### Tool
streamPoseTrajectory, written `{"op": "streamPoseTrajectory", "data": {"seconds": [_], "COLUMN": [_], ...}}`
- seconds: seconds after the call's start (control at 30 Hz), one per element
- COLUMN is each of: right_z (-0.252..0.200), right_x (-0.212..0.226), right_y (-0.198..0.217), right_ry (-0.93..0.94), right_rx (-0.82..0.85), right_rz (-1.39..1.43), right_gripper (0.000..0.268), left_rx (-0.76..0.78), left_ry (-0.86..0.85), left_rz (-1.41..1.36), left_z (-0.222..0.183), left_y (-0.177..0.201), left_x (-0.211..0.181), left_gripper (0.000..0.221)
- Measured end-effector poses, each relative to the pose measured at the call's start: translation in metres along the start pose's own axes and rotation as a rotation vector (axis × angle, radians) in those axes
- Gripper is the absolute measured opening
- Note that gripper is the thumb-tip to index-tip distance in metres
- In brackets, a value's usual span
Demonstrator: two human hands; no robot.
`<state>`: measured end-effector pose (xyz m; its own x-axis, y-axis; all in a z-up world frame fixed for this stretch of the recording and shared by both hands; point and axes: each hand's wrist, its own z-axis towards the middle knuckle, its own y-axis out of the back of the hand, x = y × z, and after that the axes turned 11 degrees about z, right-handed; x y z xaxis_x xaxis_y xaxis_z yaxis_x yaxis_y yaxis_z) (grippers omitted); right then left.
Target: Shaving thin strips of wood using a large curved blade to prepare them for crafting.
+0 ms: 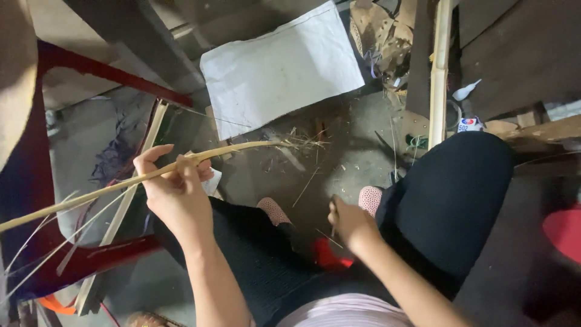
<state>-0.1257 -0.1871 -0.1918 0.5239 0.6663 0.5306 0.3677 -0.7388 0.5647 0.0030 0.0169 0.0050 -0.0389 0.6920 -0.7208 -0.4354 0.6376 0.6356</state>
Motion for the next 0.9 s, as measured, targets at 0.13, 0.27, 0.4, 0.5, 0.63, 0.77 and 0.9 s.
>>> {"op": "streamPoseTrajectory", "data": {"seconds": [0.13,0.27,0.4,0.5,0.63,0.77,0.9], "right_z": [0.000,-0.013,0.042,0.049,0.039,0.041,0.040], "right_x": [0.005,0.026,-0.035,-0.028,-0.016,-0.026,-0.023], "right_y": [0.007,0.019,-0.022,-0.020,-0.016,-0.033,-0.032], "right_ry": [-0.190,-0.011,-0.040,-0.060,-0.149,-0.014,-0.084], "right_rx": [0.148,0.068,0.085,0.070,0.133,0.000,0.039], "right_rz": [0.077,0.030,0.054,0.077,0.088,-0.033,-0.005], "right_gripper": [0.051,0.048,0.039,0.040,0.055,0.028,0.025], "left_rx": [-0.004,-0.016,-0.030,-0.033,-0.029,0.074,0.199], "left_ry": [0.000,-0.015,-0.024,-0.004,-0.041,0.196,0.409], "left_rz": [0.030,-0.028,0.009,-0.001,0.034,-0.074,-0.176], "left_z": [-0.001,0.001,-0.004,-0.005,-0.021,-0.040,-0.066], "left_y": [0.003,0.001,0.006,0.011,0.026,0.051,0.058], "left_x": [0.007,0.012,0.015,0.022,0.038,0.047,0.079], "left_gripper": [0.024,0.026,0.021,0.020,0.018,0.022,0.041]}}
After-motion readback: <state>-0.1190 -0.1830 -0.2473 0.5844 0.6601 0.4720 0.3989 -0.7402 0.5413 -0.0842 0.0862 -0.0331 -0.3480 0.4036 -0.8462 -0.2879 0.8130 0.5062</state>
